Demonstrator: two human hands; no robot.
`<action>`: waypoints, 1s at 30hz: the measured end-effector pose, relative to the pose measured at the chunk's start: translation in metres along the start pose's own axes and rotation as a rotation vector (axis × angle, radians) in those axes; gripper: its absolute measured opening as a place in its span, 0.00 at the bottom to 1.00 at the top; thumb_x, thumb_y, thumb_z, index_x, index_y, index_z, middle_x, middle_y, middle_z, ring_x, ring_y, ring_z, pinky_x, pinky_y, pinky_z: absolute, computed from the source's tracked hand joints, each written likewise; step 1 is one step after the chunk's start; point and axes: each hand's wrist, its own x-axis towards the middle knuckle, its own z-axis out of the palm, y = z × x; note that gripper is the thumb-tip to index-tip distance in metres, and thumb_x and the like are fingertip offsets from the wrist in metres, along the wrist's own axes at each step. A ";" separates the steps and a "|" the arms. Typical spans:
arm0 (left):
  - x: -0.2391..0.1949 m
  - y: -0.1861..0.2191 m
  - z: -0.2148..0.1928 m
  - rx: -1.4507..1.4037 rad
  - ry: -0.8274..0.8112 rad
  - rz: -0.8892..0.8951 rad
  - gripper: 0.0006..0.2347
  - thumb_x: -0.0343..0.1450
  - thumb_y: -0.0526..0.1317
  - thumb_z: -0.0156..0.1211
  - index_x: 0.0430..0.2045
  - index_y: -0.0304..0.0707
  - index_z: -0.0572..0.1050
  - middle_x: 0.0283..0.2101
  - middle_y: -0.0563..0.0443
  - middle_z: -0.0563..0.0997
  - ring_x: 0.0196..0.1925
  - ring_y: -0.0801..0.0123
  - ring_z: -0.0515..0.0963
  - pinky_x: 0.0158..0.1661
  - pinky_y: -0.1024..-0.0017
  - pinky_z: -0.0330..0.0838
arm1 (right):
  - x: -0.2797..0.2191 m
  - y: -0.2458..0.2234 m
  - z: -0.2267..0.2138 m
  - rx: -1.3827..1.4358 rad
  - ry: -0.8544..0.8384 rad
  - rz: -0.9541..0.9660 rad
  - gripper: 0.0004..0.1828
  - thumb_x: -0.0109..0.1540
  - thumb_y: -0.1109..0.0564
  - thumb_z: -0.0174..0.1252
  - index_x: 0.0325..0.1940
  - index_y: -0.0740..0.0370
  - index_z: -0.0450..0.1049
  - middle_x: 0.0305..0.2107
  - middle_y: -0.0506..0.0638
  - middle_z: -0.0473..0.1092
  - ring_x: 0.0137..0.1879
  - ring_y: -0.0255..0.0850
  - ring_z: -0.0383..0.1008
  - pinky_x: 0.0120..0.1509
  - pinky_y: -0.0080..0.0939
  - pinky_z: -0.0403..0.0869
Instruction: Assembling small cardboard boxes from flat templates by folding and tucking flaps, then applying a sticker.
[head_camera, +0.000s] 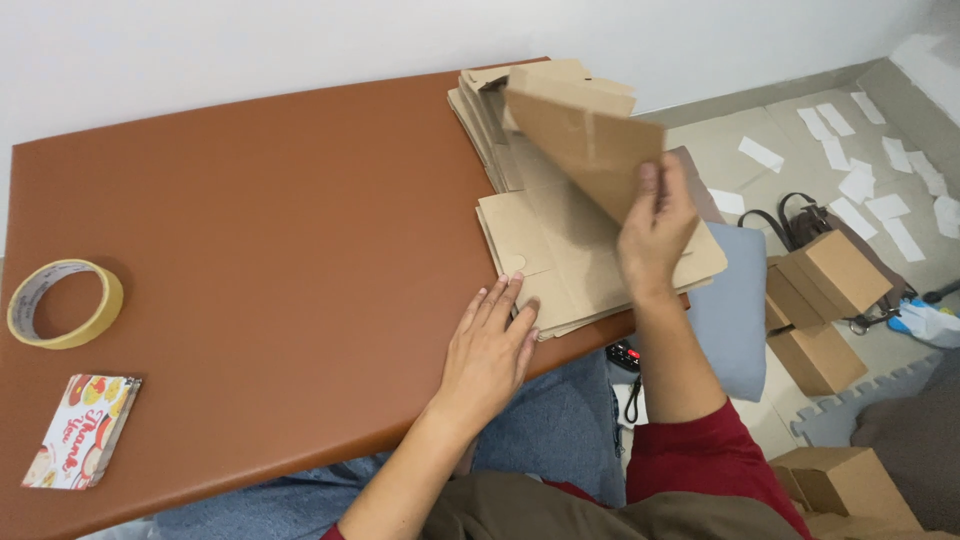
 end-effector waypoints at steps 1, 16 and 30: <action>0.000 0.000 0.000 0.000 0.000 -0.002 0.14 0.76 0.42 0.50 0.54 0.40 0.72 0.63 0.33 0.71 0.69 0.46 0.67 0.66 0.51 0.56 | 0.004 0.001 -0.002 0.001 -0.002 0.000 0.12 0.75 0.63 0.42 0.57 0.64 0.70 0.42 0.64 0.73 0.50 0.52 0.76 0.53 0.56 0.74; 0.002 0.002 -0.005 0.053 -0.056 -0.003 0.20 0.76 0.44 0.46 0.64 0.38 0.63 0.63 0.37 0.68 0.72 0.48 0.62 0.68 0.51 0.53 | -0.011 0.015 -0.074 -0.664 -0.804 -0.263 0.25 0.67 0.67 0.45 0.63 0.47 0.73 0.55 0.54 0.75 0.65 0.54 0.72 0.72 0.59 0.65; 0.000 0.001 0.001 0.041 0.055 0.004 0.19 0.76 0.41 0.48 0.63 0.36 0.67 0.67 0.40 0.69 0.71 0.52 0.64 0.68 0.55 0.56 | 0.030 0.082 -0.141 -1.098 -0.168 -0.334 0.33 0.52 0.66 0.51 0.59 0.45 0.82 0.54 0.49 0.79 0.48 0.48 0.81 0.32 0.51 0.73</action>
